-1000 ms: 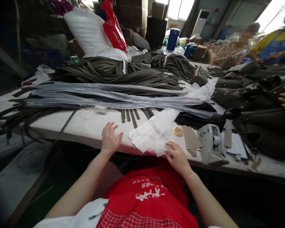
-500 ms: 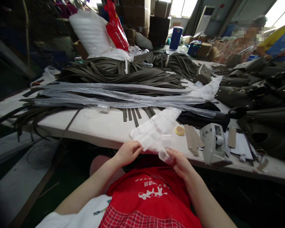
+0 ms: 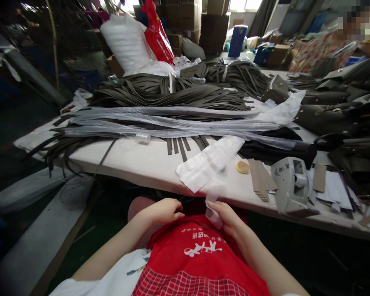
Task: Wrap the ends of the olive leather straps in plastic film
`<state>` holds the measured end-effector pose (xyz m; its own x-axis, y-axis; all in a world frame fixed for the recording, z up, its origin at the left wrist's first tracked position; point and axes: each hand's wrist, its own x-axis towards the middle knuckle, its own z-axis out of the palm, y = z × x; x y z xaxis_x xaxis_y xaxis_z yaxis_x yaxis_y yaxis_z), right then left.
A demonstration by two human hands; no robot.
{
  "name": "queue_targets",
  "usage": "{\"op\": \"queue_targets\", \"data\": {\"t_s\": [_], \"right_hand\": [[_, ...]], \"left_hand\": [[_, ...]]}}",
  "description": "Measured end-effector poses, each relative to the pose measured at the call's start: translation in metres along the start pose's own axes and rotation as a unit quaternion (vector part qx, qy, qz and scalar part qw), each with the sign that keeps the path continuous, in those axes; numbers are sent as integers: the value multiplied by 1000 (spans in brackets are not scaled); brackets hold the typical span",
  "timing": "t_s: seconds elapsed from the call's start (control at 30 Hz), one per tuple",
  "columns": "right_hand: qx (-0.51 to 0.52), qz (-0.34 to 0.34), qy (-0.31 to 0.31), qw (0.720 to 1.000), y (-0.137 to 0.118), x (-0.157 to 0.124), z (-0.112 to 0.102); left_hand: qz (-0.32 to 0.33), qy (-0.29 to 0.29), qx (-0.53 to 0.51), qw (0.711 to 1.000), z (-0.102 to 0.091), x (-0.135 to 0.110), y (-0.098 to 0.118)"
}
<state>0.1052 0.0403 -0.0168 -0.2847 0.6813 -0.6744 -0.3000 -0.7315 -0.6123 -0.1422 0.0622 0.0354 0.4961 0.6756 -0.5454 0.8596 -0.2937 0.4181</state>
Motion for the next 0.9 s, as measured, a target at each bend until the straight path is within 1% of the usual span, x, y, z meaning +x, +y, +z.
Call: {"op": "queue_targets", "data": {"t_s": [0.07, 0.13, 0.17, 0.23, 0.27, 0.3, 0.33, 0.37, 0.43, 0.47, 0.5, 0.57, 0.6, 0.67, 0.73, 0.77, 0.83, 0.9], "right_hand": [[-15, 2, -58, 998, -4, -12, 2], [-48, -16, -123, 991, -8, -24, 4], [-69, -33, -145, 986, -10, -29, 6], [-116, -66, -166, 977, -12, -34, 11], [-136, -79, -168, 973, -13, -34, 15], [-153, -89, -172, 969, -14, -34, 19], [-166, -97, -179, 965, -15, -32, 23], [-178, -104, -188, 960, -16, -31, 27], [-216, -135, -207, 944, -20, -29, 35], [-242, -165, -216, 931, -22, -28, 37], [-269, -198, -227, 915, -24, -28, 39], [-314, -242, -242, 885, -25, -25, 38], [-333, -240, -237, 881, -24, -23, 35], [-365, -197, -191, 890, -19, -14, 26], [-390, -155, -117, 900, -12, -2, 12], [-398, -146, -89, 901, -8, 4, 4], [-404, -145, -62, 901, -2, 12, -10], [-396, -153, -58, 904, -1, 15, -18]], "left_hand": [[-2, 11, -32, 999, 0, -3, 2], [31, 38, -128, 991, -2, -4, 7], [65, 53, -199, 976, -3, -4, 12], [134, 72, -343, 927, -4, -1, 24], [153, 74, -398, 902, -5, 1, 31], [158, 75, -436, 883, -5, 4, 37], [149, 84, -460, 871, -6, 7, 43], [132, 105, -473, 865, -7, 9, 48], [100, 174, -492, 847, -10, 13, 55], [87, 208, -510, 830, -13, 15, 56], [75, 229, -538, 808, -17, 15, 56], [56, 229, -605, 761, -25, 14, 52], [50, 222, -632, 741, -29, 12, 49], [39, 217, -658, 720, -38, 7, 39], [27, 204, -667, 716, -46, -2, 28], [21, 185, -672, 717, -50, -7, 22], [17, 145, -679, 720, -57, -17, 13], [24, 130, -676, 725, -62, -27, 6]]}}
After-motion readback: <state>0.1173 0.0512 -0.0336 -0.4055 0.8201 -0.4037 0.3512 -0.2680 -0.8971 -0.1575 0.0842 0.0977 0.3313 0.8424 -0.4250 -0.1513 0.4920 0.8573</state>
